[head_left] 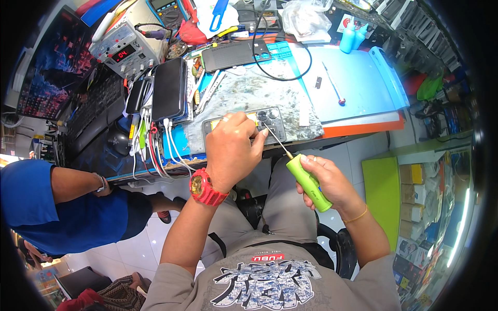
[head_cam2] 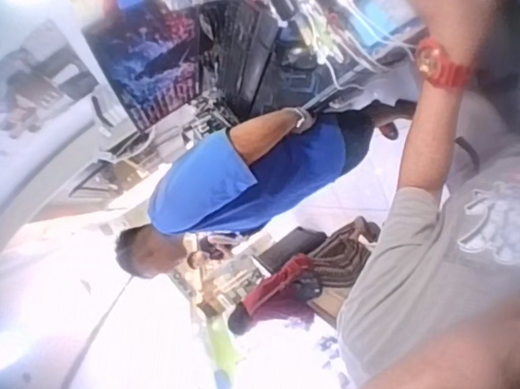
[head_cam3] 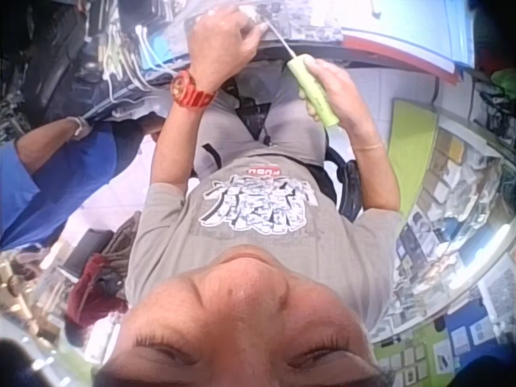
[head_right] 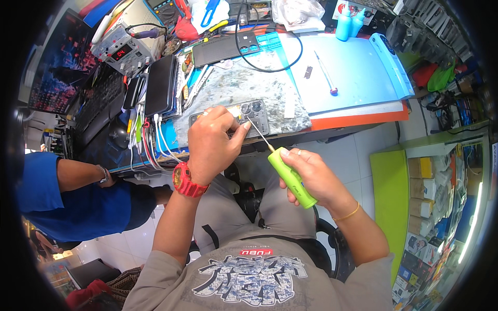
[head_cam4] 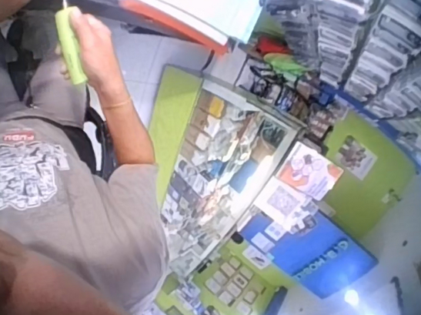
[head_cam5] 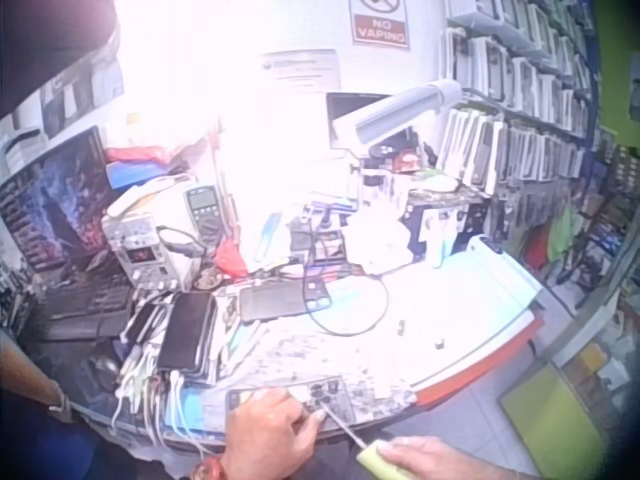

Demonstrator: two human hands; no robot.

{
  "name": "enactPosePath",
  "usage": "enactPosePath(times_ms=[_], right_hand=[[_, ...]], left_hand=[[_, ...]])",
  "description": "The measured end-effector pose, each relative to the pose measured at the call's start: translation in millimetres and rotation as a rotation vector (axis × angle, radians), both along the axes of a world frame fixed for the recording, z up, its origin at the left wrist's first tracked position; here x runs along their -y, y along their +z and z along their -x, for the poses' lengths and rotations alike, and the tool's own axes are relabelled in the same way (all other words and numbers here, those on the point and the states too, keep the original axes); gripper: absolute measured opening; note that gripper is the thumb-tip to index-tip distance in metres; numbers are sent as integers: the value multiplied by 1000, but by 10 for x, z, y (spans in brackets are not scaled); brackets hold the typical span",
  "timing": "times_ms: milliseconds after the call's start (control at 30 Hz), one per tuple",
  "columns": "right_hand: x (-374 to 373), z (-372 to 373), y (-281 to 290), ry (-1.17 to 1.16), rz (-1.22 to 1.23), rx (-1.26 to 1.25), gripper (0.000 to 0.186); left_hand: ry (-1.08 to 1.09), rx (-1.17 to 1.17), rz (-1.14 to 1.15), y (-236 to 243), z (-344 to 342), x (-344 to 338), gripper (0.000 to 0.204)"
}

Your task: The person uses a screwdriver to remove screws from the back of a mobile phone and then uses a thin tool to pry the internal components and connectors apart.

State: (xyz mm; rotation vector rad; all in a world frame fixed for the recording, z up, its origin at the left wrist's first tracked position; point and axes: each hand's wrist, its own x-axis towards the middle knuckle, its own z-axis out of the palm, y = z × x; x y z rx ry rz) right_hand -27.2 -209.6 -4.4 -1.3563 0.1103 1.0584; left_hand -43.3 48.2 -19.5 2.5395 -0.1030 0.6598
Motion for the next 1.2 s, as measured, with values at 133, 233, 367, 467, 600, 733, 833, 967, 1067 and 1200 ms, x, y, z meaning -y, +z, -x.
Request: enactPosePath(times_ms=[133, 233, 367, 467, 600, 733, 833, 967, 1067, 1200], right_hand=[[-1, 35, 8, -47, -14, 47, 38], [84, 131, 73, -159, -90, 79, 38], [205, 405, -3, -214, -86, 203, 36], [264, 633, -8, -262, -68, 182, 34], [391, 836, -78, -299, -51, 182, 33], [489, 911, -137, -340, -56, 208, 34], [558, 959, -150, -402, -50, 213, 35], [631, 1013, -134, -494, -71, 227, 36], [680, 1085, -123, -537, -68, 235, 35], [679, 1120, -208, -533, -64, 246, 33]], left_hand=[[3, -42, -8, -18, 22, 8, 24], [-11, -2, -63, -26, 69, 95, 27], [-85, 49, -249, 76, 82, 259, 63], [-75, -36, -373, 141, -54, 238, 91], [-208, -291, -371, 217, -187, 132, 92], [-400, -249, -412, 272, -292, 0, 87], [-547, -146, -509, 409, -366, 80, 78], [-750, -65, -742, 515, -695, 263, 72], [-874, -187, -888, 663, -904, 367, 77], [-901, -158, -835, 555, -853, 212, 89]])
